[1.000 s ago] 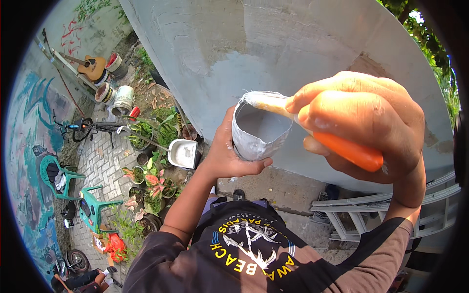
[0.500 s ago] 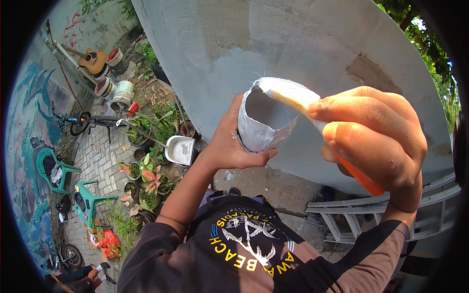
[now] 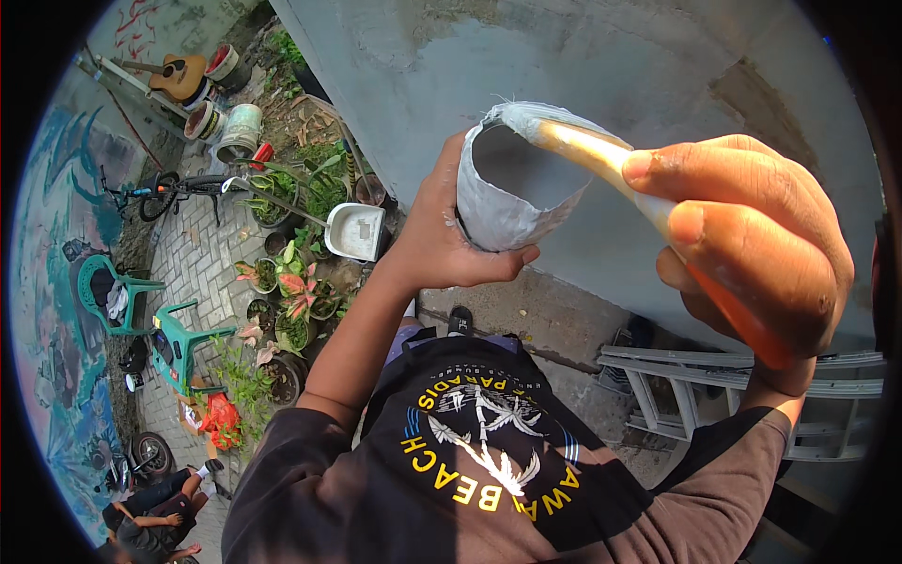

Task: The person paints a concrete wall with white paint using a handheld paint brush.

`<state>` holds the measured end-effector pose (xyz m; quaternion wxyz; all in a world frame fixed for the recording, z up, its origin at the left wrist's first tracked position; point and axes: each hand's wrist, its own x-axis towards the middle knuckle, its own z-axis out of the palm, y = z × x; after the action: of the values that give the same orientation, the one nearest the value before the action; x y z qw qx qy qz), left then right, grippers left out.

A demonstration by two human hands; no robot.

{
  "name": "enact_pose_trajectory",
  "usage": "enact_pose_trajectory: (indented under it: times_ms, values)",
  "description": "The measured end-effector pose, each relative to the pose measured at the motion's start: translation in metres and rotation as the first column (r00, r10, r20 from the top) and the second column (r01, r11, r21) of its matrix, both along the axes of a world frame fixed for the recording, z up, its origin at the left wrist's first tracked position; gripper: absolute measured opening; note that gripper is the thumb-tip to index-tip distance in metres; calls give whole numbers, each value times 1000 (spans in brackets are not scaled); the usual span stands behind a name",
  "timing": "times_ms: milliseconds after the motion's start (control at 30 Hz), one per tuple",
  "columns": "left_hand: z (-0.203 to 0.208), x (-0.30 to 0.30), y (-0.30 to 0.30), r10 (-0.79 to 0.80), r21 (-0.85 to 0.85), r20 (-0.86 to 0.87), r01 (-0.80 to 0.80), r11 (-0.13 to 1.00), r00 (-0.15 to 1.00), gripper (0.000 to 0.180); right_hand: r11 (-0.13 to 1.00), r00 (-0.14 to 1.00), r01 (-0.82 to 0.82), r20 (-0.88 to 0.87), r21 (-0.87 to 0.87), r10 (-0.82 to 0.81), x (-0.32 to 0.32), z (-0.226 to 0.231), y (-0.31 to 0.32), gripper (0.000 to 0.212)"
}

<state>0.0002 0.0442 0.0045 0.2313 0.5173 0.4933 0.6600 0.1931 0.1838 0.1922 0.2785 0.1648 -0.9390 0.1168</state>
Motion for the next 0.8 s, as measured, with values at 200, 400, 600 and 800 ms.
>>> enact_pose_trajectory:
  times_ms: [200, 400, 600, 800]
  values:
    - [4, -7, -7, 78, -57, -117, -85, 995, 990, 100, 996, 996, 55, 70, -72, -50, 10, 21, 10, 24]
    - [8, -13, -10, 121, -56, -85, -126, 990, 989, 101, 980, 993, -103, -66, -168, 93, -4, 25, 25, 30]
    - [16, -20, -13, 140, 0, -75, -140, 990, 987, 101, 975, 987, -108, -134, -195, 83, -14, 33, 21, 29]
    - [21, -26, -18, 140, 13, -44, -139, 990, 989, 101, 972, 977, -141, -183, -188, 106, -28, 33, 21, 30]
